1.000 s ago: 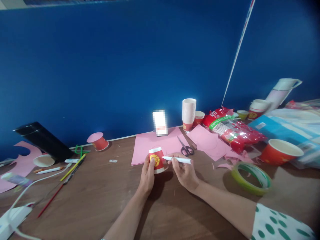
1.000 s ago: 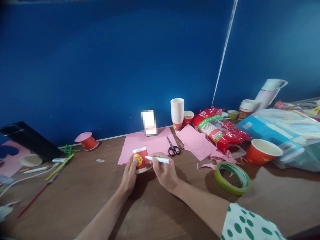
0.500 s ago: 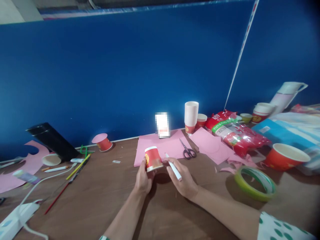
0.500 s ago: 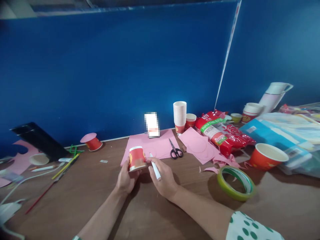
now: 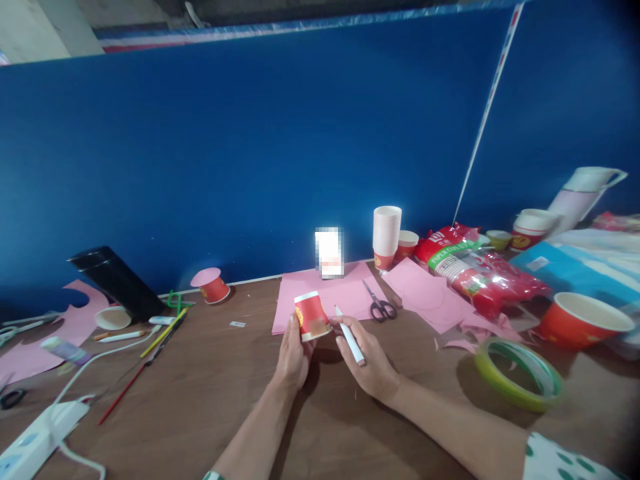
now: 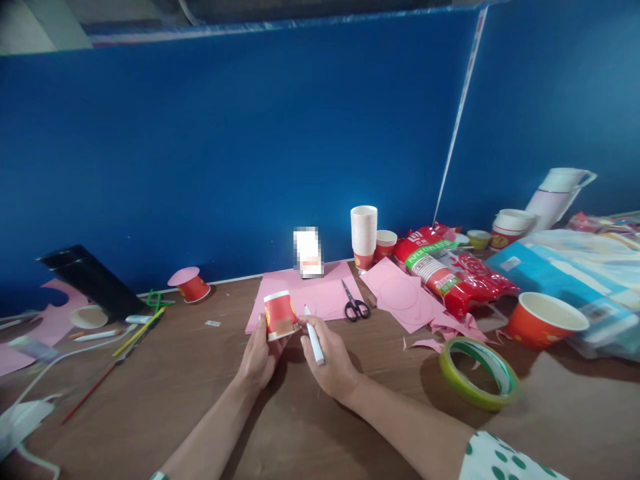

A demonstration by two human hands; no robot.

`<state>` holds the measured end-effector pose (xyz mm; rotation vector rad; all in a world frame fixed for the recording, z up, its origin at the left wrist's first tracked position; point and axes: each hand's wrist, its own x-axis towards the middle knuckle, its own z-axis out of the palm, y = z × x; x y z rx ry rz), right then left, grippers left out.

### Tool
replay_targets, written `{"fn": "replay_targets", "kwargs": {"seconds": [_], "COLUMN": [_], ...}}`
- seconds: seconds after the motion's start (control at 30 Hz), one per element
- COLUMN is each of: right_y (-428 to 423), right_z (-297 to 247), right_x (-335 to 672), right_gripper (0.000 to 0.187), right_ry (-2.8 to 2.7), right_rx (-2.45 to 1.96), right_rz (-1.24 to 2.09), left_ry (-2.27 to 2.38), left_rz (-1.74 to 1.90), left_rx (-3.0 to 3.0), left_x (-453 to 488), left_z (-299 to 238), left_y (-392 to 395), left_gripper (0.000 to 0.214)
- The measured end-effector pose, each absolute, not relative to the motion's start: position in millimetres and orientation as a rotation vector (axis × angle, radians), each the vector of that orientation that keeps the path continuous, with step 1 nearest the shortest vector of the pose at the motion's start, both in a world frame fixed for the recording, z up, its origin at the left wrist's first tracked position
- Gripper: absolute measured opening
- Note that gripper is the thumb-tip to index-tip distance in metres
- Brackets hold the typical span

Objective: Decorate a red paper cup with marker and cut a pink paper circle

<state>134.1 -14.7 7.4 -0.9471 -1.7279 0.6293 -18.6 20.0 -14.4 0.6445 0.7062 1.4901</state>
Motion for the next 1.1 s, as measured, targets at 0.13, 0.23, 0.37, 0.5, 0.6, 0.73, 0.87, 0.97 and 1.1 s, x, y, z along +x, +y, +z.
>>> {"fn": "replay_targets", "kwargs": {"seconds": [0.13, 0.23, 0.37, 0.5, 0.6, 0.73, 0.87, 0.97, 1.1], "right_y": [-12.1, -10.2, -8.5, -7.4, -6.3, -5.2, -6.0, -6.5, -6.5], "right_z": [5.8, 4.5, 2.6, 0.5, -2.4, -6.1, -6.1, -5.2, -4.1], "right_x": [134.2, 133.7, 133.0, 133.3, 133.5, 132.8, 132.3, 132.9, 134.7], "right_gripper": [0.028, 0.028, 0.028, 0.028, 0.027, 0.027, 0.025, 0.026, 0.026], "right_ry": [-1.709, -1.693, -1.674, -1.670, -1.675, -1.644, -1.634, -1.631, -1.624], "right_rx": [-0.976, -0.996, -1.004, -0.989, -0.968, -0.952, -0.943, -0.922, -0.902], "right_rz": [0.605, 0.597, 0.577, 0.546, 0.503, 0.485, 0.520, 0.545, 0.579], "left_ry": [0.701, 0.700, 0.711, 0.717, 0.698, 0.723, 0.781, 0.895, 0.981], "left_rz": [1.503, 1.505, 1.518, 1.519, 1.518, 1.473, 1.472, 1.430, 1.399], "left_rx": [0.701, 0.752, 0.815, 0.851, 0.866, 0.871, 1.032, 1.136, 1.179], "left_x": [-19.2, -20.3, -19.9, -18.1, -16.8, -15.9, -15.3, -13.5, -9.3], "left_z": [-16.1, -21.0, -25.6, -25.1, -23.8, -20.1, -12.4, -4.4, 4.7], "left_y": [20.5, 22.0, 23.2, 23.9, 23.3, 18.7, 11.5, 6.2, 0.7], "left_gripper": [0.036, 0.033, 0.034, 0.031, 0.034, 0.039, 0.048, 0.064, 0.066]}}
